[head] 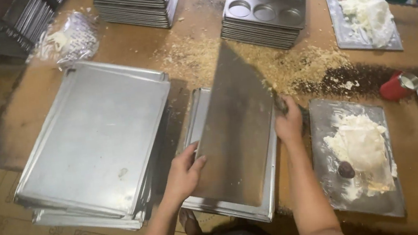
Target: Rapidly greasing and stacking metal baking trays in a bakery production area
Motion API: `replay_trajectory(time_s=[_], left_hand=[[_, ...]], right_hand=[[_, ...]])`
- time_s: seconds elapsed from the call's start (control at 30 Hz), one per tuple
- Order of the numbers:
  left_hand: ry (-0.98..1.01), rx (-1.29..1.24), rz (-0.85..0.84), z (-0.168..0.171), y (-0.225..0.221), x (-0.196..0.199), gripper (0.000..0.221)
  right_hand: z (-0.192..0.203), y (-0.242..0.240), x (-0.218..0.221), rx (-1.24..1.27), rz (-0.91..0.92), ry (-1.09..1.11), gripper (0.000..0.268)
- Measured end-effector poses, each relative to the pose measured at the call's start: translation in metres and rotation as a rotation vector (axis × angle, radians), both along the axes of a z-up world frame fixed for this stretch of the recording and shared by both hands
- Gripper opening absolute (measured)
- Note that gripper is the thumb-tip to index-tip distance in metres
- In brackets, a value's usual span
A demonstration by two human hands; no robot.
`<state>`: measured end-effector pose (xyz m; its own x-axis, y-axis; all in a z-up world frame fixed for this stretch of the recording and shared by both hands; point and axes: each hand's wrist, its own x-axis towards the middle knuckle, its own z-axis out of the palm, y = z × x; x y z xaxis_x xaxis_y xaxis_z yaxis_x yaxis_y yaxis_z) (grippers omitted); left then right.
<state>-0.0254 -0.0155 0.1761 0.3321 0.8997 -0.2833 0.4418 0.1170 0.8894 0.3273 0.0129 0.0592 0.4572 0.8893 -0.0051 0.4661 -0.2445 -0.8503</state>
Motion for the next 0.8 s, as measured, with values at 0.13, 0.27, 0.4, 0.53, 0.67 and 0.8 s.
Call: replay_trajectory(time_s=[0.13, 0.27, 0.4, 0.53, 0.67, 0.8], left_hand=[[-0.065, 0.215, -0.022, 0.024, 0.018, -0.043, 0.042], [-0.014, -0.159, 0.278, 0.107, 0.043, -0.147, 0.037], [-0.007, -0.243, 0.600, 0.113, 0.087, -0.261, 0.043], [0.892, 0.103, 0.179, 0.037, 0.144, -0.315, 0.095], [0.321, 0.110, -0.099, -0.006, 0.065, -0.166, 0.077], [0.195, 0.126, -0.237, -0.060, -0.001, -0.077, 0.068]], right_hand=[[0.017, 0.030, -0.060, 0.181, 0.455, -0.227, 0.069], [0.003, -0.009, -0.068, 0.030, 0.331, -0.463, 0.055], [-0.064, -0.053, -0.082, -0.346, 0.469, -0.855, 0.031], [-0.088, -0.051, -0.078, -0.265, 0.458, -0.978, 0.025], [-0.044, -0.076, -0.083, -0.330, 0.466, -0.677, 0.058], [0.010, -0.146, -0.122, -0.125, 0.255, -0.263, 0.027]])
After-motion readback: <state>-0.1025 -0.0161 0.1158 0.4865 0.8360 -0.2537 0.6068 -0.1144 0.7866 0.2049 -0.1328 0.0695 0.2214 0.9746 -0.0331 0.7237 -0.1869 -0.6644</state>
